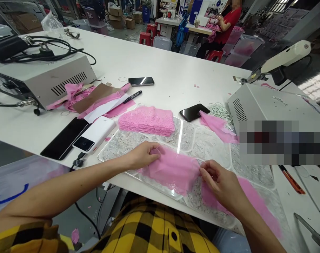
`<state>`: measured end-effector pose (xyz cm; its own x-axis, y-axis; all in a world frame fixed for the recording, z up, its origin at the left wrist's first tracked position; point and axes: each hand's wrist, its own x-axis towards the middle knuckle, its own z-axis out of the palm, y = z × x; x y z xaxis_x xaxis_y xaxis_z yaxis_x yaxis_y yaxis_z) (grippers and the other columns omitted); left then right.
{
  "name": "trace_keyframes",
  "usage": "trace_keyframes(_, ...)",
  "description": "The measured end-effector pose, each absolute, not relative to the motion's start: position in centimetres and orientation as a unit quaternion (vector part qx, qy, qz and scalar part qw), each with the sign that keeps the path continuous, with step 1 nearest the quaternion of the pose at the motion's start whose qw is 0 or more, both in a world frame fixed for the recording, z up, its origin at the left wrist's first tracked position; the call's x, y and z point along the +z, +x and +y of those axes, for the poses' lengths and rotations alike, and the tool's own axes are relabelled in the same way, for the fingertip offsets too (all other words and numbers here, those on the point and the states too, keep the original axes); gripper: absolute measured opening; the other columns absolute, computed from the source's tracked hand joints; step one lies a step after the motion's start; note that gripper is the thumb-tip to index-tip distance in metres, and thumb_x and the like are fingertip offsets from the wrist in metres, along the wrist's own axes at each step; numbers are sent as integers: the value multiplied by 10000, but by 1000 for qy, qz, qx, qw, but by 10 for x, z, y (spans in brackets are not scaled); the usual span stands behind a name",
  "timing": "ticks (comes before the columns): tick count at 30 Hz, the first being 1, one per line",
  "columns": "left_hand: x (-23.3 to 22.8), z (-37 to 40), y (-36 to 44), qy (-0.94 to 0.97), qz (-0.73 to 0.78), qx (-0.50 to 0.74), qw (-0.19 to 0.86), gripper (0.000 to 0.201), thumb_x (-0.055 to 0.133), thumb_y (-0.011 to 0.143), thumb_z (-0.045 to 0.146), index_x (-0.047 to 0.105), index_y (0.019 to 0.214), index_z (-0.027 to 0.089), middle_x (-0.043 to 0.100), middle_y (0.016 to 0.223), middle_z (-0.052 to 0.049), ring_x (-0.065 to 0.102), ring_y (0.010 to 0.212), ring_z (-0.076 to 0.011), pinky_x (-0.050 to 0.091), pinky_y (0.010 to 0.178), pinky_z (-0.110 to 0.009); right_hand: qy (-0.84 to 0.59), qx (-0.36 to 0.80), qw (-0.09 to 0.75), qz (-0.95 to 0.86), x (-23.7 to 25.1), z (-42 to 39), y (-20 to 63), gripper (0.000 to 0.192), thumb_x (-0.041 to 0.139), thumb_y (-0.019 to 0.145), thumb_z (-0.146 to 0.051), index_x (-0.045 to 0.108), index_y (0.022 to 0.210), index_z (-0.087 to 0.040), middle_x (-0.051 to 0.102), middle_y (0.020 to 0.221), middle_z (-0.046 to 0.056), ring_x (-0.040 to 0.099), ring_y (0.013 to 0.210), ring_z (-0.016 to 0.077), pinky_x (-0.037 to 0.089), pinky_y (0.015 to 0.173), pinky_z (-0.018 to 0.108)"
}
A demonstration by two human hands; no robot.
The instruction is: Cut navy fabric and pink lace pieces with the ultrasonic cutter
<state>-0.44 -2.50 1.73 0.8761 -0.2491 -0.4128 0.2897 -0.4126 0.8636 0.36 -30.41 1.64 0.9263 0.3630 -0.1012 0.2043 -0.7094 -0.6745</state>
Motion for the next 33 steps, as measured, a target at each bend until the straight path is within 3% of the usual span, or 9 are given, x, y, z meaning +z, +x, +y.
trace_keyframes(7, 21, -10, -10, 891, -45, -204, 403, 351, 493, 836, 270, 647, 1133, 164, 660, 848, -41, 599, 719, -162, 456, 582, -233, -887, 175, 398, -152, 19, -281, 7, 243, 461, 857, -448, 570, 821, -234, 585, 546, -21, 525, 474, 148, 417, 480, 273)
trace_keyframes(13, 23, -4, -25, 978, -131, -52, 156, 382, 384, 936, 282, 609, 1227, 180, 635, 1147, -111, 634, 857, -204, 513, 688, -306, -931, 29, 352, -89, 8, -327, 4, 242, 541, 830, -444, 658, 838, -233, 647, 675, -1, 566, 573, 143, 456, 546, 266)
trace_keyframes(16, 19, -24, -26, 950, -260, 23, 170, 375, 332, 974, 222, 643, 1181, 186, 653, 1184, -113, 634, 1021, -239, 523, 851, -383, -943, -49, 329, -12, 9, -375, -8, 292, 562, 822, -483, 664, 818, -209, 648, 687, 20, 559, 558, 143, 468, 540, 272)
trace_keyframes(20, 9, -81, -17, 857, -471, 19, 208, 366, 387, 980, 170, 568, 1299, 175, 549, 1385, -125, 467, 1330, -264, 361, 1109, -472, -955, -106, 277, 13, 4, -414, -32, 365, 591, 817, -537, 671, 910, -193, 647, 758, 43, 566, 588, 154, 488, 538, 285)
trace_keyframes(26, -18, -148, 2, 803, -563, -42, 193, 448, 465, 978, 397, 495, 1385, 212, 407, 1498, -126, 342, 1413, -318, 206, 1167, -567, -972, -194, 128, -46, -29, -424, -48, 328, 537, 886, -463, 646, 1046, -198, 654, 966, 81, 618, 909, 226, 533, 775, 363)
trace_keyframes(33, -14, -145, 9, 798, -590, -58, 110, 481, 427, 999, 401, 378, 1462, 279, 340, 1537, -67, 276, 1443, -284, 61, 1201, -553, -953, -270, 123, 61, -44, -463, -66, 246, 452, 907, -319, 650, 942, -176, 652, 844, 76, 604, 657, 178, 490, 573, 307)
